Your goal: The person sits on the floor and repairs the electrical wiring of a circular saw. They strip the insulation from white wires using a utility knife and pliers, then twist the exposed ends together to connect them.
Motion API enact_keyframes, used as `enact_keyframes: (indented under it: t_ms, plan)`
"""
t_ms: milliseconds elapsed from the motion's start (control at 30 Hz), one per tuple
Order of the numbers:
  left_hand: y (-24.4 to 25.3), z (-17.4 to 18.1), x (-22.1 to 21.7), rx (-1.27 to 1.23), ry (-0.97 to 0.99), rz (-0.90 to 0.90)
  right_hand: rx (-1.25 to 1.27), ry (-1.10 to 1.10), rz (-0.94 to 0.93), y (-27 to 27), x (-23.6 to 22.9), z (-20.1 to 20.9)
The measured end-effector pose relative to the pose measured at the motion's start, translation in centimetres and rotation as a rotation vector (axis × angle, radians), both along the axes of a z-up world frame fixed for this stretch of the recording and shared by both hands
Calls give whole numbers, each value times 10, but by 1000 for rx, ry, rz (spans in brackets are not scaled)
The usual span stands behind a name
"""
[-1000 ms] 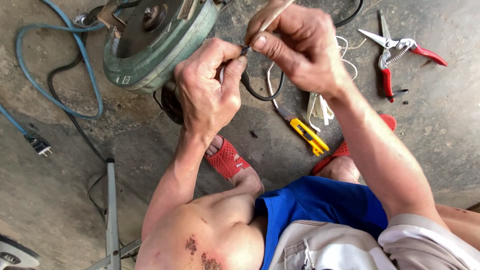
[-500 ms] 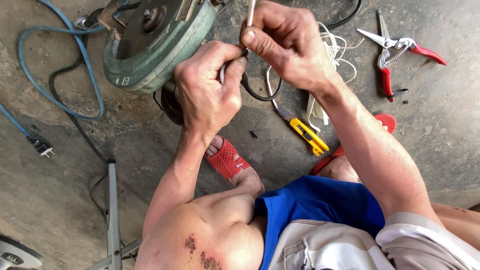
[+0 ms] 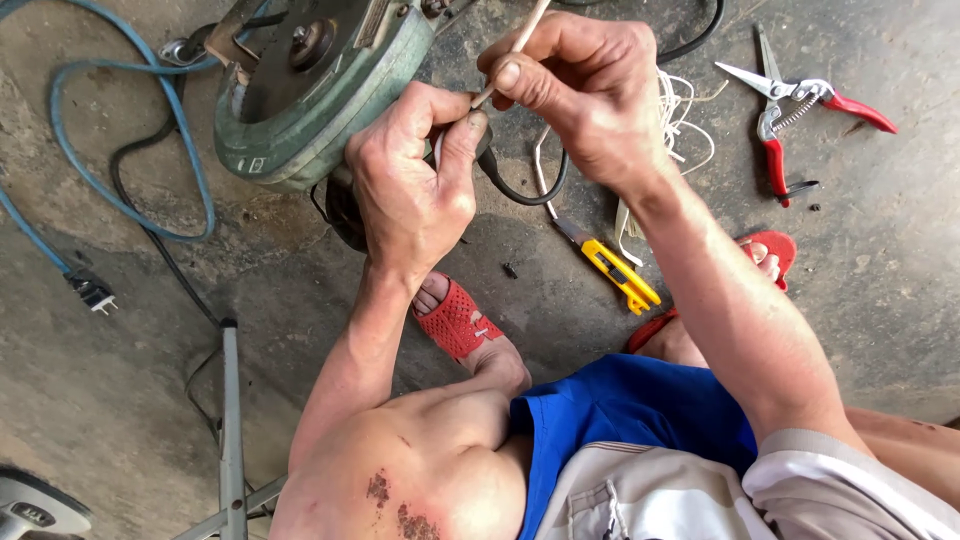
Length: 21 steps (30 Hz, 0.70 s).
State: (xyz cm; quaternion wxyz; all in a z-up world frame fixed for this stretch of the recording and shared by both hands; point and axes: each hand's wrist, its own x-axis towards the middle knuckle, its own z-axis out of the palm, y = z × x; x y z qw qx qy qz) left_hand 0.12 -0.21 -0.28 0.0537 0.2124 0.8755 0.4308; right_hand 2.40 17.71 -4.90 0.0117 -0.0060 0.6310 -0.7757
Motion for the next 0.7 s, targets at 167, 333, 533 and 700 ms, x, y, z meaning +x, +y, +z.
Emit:
enact_keyframes:
  t_ms: [167,333,533,700]
  plan:
    - [3,4,1,30,1,16,147,121,-59,-7,0,13]
    - [-10,6,14,-79,87,-7,22,115,-11,-5,-6,13]
    - [-10,11,13,-120,101,23,219,260,119,3,-12,28]
    - [-8,6,9,-171,74,59,212,391,181,-3,-19,24]
